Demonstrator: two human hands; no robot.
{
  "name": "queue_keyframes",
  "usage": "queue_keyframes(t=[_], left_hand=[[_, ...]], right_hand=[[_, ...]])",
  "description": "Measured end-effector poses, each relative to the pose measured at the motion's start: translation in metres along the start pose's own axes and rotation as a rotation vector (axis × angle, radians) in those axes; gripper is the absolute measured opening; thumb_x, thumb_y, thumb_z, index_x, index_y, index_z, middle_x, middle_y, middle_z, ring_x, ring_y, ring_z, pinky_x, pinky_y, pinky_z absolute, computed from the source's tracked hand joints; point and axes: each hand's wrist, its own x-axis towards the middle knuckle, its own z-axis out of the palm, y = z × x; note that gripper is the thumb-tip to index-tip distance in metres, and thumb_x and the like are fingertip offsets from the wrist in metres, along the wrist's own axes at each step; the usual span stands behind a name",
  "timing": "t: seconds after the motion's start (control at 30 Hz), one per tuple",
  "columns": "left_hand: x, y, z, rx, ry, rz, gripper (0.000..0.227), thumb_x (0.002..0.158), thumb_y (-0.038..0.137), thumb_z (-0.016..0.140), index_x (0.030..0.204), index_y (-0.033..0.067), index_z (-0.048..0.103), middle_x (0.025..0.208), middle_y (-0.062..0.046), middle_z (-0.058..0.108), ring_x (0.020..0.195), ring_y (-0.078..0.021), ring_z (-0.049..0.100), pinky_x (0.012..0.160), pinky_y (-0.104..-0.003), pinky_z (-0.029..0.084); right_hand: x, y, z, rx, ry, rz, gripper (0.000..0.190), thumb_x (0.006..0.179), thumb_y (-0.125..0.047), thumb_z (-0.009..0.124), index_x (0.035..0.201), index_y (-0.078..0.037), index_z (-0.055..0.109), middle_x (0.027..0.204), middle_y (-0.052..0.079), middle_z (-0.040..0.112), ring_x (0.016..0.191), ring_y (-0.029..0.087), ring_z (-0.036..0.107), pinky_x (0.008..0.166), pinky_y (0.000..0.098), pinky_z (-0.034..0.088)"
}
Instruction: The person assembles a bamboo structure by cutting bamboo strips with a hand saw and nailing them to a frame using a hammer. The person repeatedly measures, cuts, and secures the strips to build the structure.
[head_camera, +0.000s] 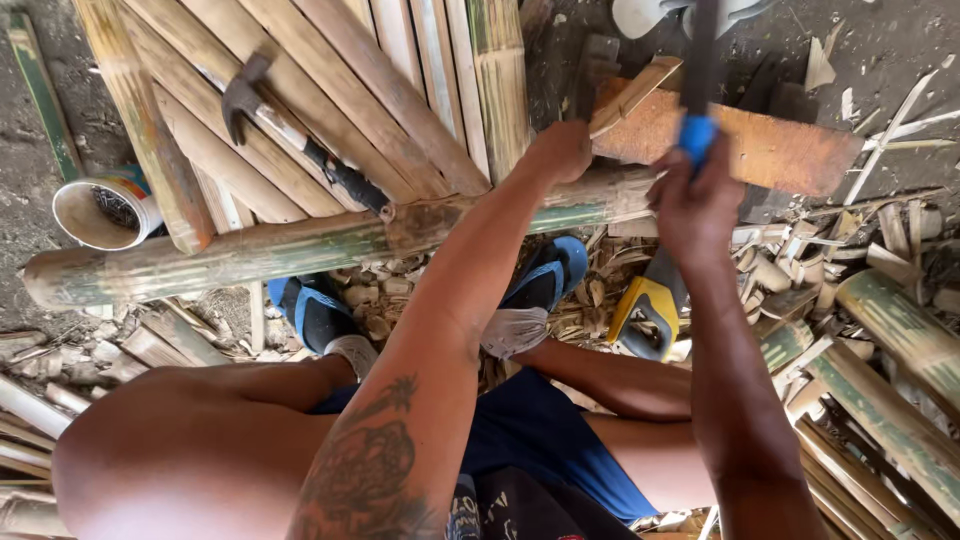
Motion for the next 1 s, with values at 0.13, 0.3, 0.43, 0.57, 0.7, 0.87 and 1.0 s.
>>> queue_keyframes(t=[0.13, 0.3, 0.43, 0.57, 0.7, 0.87, 1.0], left_hand=[[0.006, -0.001, -0.009, -0.031, 0.024, 0.041, 0.033, 0.101, 0.019, 0.048, 0.107, -0.0034, 0.072, 0.111, -0.029, 0.071, 0.105, -0.0433, 0.07, 0.092, -0.051, 0.057], [-0.003, 0.003, 0.003, -0.055, 0.091, 0.005, 0.027, 0.093, 0.016, 0.055, 0.105, -0.0004, 0.072, 0.111, -0.028, 0.07, 0.107, -0.0423, 0.069, 0.091, -0.051, 0.057], [-0.009, 0.002, -0.001, 0.023, 0.169, 0.047, 0.024, 0.091, 0.015, 0.058, 0.103, 0.0014, 0.074, 0.111, -0.026, 0.072, 0.108, -0.0409, 0.07, 0.091, -0.051, 0.058], [-0.013, 0.003, -0.01, -0.031, 0.209, -0.047, 0.023, 0.097, 0.011, 0.052, 0.113, 0.0004, 0.064, 0.108, -0.025, 0.073, 0.101, -0.0417, 0.073, 0.082, -0.053, 0.06], [-0.017, 0.008, 0.004, 0.087, 0.092, 0.086, 0.021, 0.087, 0.009, 0.063, 0.103, 0.0, 0.072, 0.112, -0.026, 0.072, 0.104, -0.0413, 0.07, 0.084, -0.05, 0.06], [0.003, 0.001, -0.011, -0.02, -0.045, -0.012, 0.025, 0.094, 0.011, 0.056, 0.113, -0.0028, 0.066, 0.106, -0.026, 0.072, 0.097, -0.0419, 0.073, 0.081, -0.052, 0.059], [0.01, -0.004, 0.014, -0.008, 0.02, -0.002, 0.027, 0.095, 0.013, 0.058, 0.114, -0.0001, 0.071, 0.109, -0.024, 0.074, 0.1, -0.04, 0.073, 0.085, -0.049, 0.06]], right_hand=[[0.004, -0.01, -0.026, 0.199, 0.271, -0.453, 0.025, 0.123, -0.026, 0.039, 0.123, -0.006, 0.054, 0.082, 0.01, 0.06, 0.065, 0.019, 0.064, 0.057, 0.0285, 0.055], [0.015, 0.061, 0.069, -0.592, -0.235, 0.293, 0.027, 0.108, -0.018, 0.051, 0.124, 0.003, 0.043, 0.071, 0.022, 0.065, 0.054, 0.032, 0.063, 0.045, 0.0442, 0.056], [0.015, 0.091, 0.081, -0.51, -0.08, 0.006, 0.027, 0.108, -0.017, 0.063, 0.123, -0.002, 0.046, 0.083, 0.025, 0.069, 0.071, 0.039, 0.065, 0.058, 0.0517, 0.05], [0.027, 0.051, 0.038, 0.706, -0.238, 0.806, 0.024, 0.113, -0.029, 0.061, 0.118, -0.008, 0.05, 0.077, 0.002, 0.059, 0.058, 0.013, 0.058, 0.051, 0.0335, 0.05], [-0.003, -0.013, 0.008, 0.201, -0.033, 0.138, 0.017, 0.115, -0.016, 0.05, 0.119, 0.0, 0.044, 0.09, 0.007, 0.064, 0.062, 0.013, 0.061, 0.054, 0.0324, 0.049], [0.0, -0.016, -0.001, 0.123, 0.287, -0.386, 0.027, 0.117, -0.023, 0.047, 0.129, 0.0, 0.041, 0.092, 0.01, 0.067, 0.072, 0.02, 0.065, 0.062, 0.0347, 0.051], [0.001, 0.093, 0.069, -0.539, -0.041, 0.043, 0.033, 0.111, -0.024, 0.054, 0.13, 0.001, 0.043, 0.087, 0.021, 0.069, 0.074, 0.038, 0.068, 0.066, 0.0487, 0.054]])
